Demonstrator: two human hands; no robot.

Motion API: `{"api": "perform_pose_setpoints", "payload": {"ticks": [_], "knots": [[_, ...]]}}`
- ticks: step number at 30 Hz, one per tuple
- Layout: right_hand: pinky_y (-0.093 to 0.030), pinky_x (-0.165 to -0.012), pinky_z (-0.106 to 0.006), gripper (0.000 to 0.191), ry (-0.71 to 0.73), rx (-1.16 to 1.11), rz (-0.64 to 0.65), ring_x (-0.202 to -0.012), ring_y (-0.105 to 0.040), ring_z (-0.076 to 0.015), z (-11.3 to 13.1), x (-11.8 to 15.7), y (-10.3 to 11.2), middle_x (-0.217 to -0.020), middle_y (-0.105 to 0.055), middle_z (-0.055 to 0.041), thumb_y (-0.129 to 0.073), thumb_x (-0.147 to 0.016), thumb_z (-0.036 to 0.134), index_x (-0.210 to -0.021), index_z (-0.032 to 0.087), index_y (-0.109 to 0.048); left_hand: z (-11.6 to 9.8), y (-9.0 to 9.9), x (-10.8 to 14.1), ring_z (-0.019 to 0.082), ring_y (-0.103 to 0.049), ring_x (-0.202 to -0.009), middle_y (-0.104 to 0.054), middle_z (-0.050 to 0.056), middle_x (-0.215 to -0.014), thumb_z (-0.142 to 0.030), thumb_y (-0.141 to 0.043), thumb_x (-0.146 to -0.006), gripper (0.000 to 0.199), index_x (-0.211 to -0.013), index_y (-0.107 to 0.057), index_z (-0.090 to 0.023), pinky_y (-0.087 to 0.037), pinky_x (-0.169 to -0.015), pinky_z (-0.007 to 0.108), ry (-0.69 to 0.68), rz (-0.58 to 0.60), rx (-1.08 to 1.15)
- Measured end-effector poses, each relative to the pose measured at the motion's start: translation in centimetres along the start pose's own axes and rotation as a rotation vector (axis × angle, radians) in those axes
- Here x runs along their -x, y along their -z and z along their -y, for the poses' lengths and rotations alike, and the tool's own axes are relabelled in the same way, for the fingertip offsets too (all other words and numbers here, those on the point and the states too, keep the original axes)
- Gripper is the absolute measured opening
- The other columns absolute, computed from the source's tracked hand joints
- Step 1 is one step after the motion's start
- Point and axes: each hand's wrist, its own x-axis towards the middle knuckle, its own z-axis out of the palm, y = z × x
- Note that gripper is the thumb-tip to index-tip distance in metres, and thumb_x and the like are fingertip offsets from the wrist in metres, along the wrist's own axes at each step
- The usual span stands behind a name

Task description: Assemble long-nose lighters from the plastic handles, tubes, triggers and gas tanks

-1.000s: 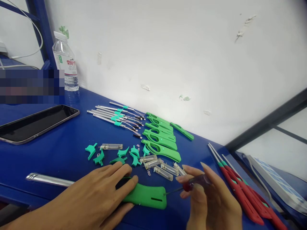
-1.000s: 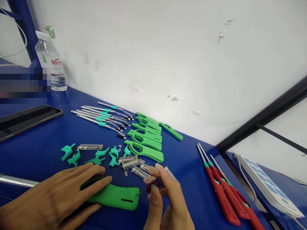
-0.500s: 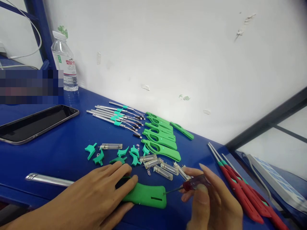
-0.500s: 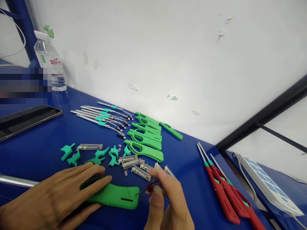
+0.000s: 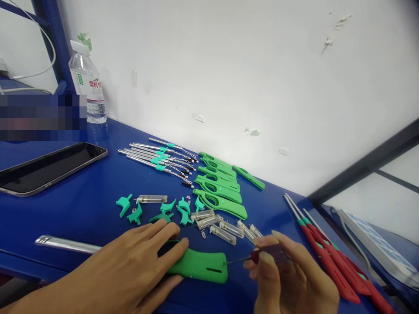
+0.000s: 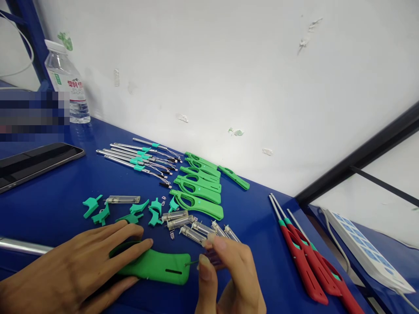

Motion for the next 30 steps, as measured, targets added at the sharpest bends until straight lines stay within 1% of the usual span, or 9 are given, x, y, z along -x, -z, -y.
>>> {"api": "perform_pose_setpoints", "payload": {"ticks": [3, 5, 8, 10, 15, 18, 23, 26, 30], "knots": [[-0.052, -0.042, -0.026, 0.016, -0.034, 0.046, -0.039, -0.055, -0.07, -0.0137, 0.6, 0.2, -0.3, -0.095, -0.086, -0.0044, -0.071, -0.11, 0.023, -0.121, 0.022, -0.083, -0.2, 0.0, -0.1, 0.017, -0.077, -0.114, -0.084, -0.007, -0.12, -0.047, -0.031, -0.125, 0.045, -0.121, -0.073, -0.032, -0.05, -0.103, 0.033, 0.018, -0.001, 0.009], [-0.053, -0.041, -0.024, 0.017, -0.065, 0.051, -0.01, -0.053, -0.072, -0.0124, 0.5, 0.2, -0.1, -0.097, -0.088, -0.0038, -0.068, -0.112, 0.023, -0.12, 0.024, -0.083, -0.3, 0.0, -0.1, 0.017, -0.077, -0.115, -0.084, -0.007, -0.119, -0.043, -0.033, -0.125, 0.042, -0.121, -0.073, -0.031, -0.049, -0.103, 0.033, 0.011, 0.0, 0.006], [-0.054, -0.04, -0.022, 0.019, -0.008, 0.02, 0.07, -0.05, -0.074, -0.0113, 0.0, 0.0, 0.6, -0.097, -0.089, -0.0023, -0.073, -0.108, 0.016, -0.119, 0.026, -0.084, -0.2, -0.1, -0.1, 0.017, -0.076, -0.113, -0.084, -0.007, -0.119, -0.043, -0.033, -0.125, 0.042, -0.122, -0.072, -0.031, -0.049, -0.104, 0.032, 0.013, 0.001, 0.005], [-0.054, -0.04, -0.023, 0.018, 0.013, 0.011, 0.058, -0.049, -0.072, -0.0113, -0.2, -0.2, 1.1, -0.093, -0.088, -0.0019, -0.078, -0.104, 0.014, -0.116, 0.026, -0.084, -0.2, -0.1, -0.1, 0.016, -0.076, -0.112, -0.083, -0.007, -0.118, -0.048, -0.031, -0.125, 0.044, -0.122, -0.072, -0.032, -0.048, -0.104, 0.031, 0.02, 0.0, 0.022], [-0.05, -0.04, -0.025, 0.006, -0.047, 0.053, 0.067, -0.048, -0.065, -0.0117, 0.1, -0.1, 1.2, -0.083, -0.082, 0.0001, -0.088, -0.099, 0.025, -0.103, 0.025, -0.084, -0.4, 0.1, -0.3, 0.017, -0.076, -0.111, -0.083, -0.006, -0.116, -0.048, -0.03, -0.126, 0.048, -0.118, -0.074, -0.031, -0.048, -0.103, 0.032, 0.04, -0.032, 0.043], [-0.049, -0.041, -0.026, 0.007, -0.073, 0.036, 0.015, -0.05, -0.066, -0.011, 0.2, 0.2, 0.7, -0.088, -0.082, -0.0002, -0.082, -0.105, 0.032, -0.107, 0.026, -0.085, -0.5, 0.2, -0.5, 0.017, -0.076, -0.108, -0.084, -0.006, -0.114, -0.047, -0.027, -0.126, 0.051, -0.117, -0.075, -0.031, -0.048, -0.101, 0.032, 0.027, -0.018, 0.043], [-0.051, -0.04, -0.025, 0.025, -0.022, -0.002, 0.003, -0.054, -0.071, -0.0113, 0.3, 0.4, -0.5, -0.099, -0.087, 0.0003, -0.07, -0.11, 0.018, -0.129, 0.029, -0.083, 0.0, 0.2, -0.2, 0.017, -0.077, -0.113, -0.084, -0.005, -0.117, -0.046, -0.032, -0.126, 0.044, -0.121, -0.073, -0.029, -0.049, -0.103, 0.032, -0.013, -0.016, 0.002], [-0.051, -0.04, -0.025, 0.028, -0.025, -0.015, -0.053, -0.051, -0.067, -0.0101, 0.5, 0.2, -0.7, -0.095, -0.085, 0.0011, -0.074, -0.105, 0.01, -0.124, 0.027, -0.085, 0.2, 0.1, 0.0, 0.016, -0.076, -0.115, -0.084, -0.007, -0.122, -0.046, -0.037, -0.125, 0.039, -0.126, -0.072, -0.03, -0.049, -0.104, 0.031, -0.049, 0.013, -0.018], [-0.051, -0.038, -0.022, 0.029, 0.011, -0.045, 0.024, -0.051, -0.065, -0.0091, 0.0, 0.0, 0.1, -0.091, -0.084, 0.0021, -0.082, -0.098, 0.007, -0.119, 0.026, -0.086, -0.2, -0.1, 0.0, 0.017, -0.077, -0.113, -0.084, -0.007, -0.119, -0.047, -0.031, -0.125, 0.046, -0.121, -0.074, -0.031, -0.05, -0.103, 0.032, 0.019, -0.006, 0.015]]}}
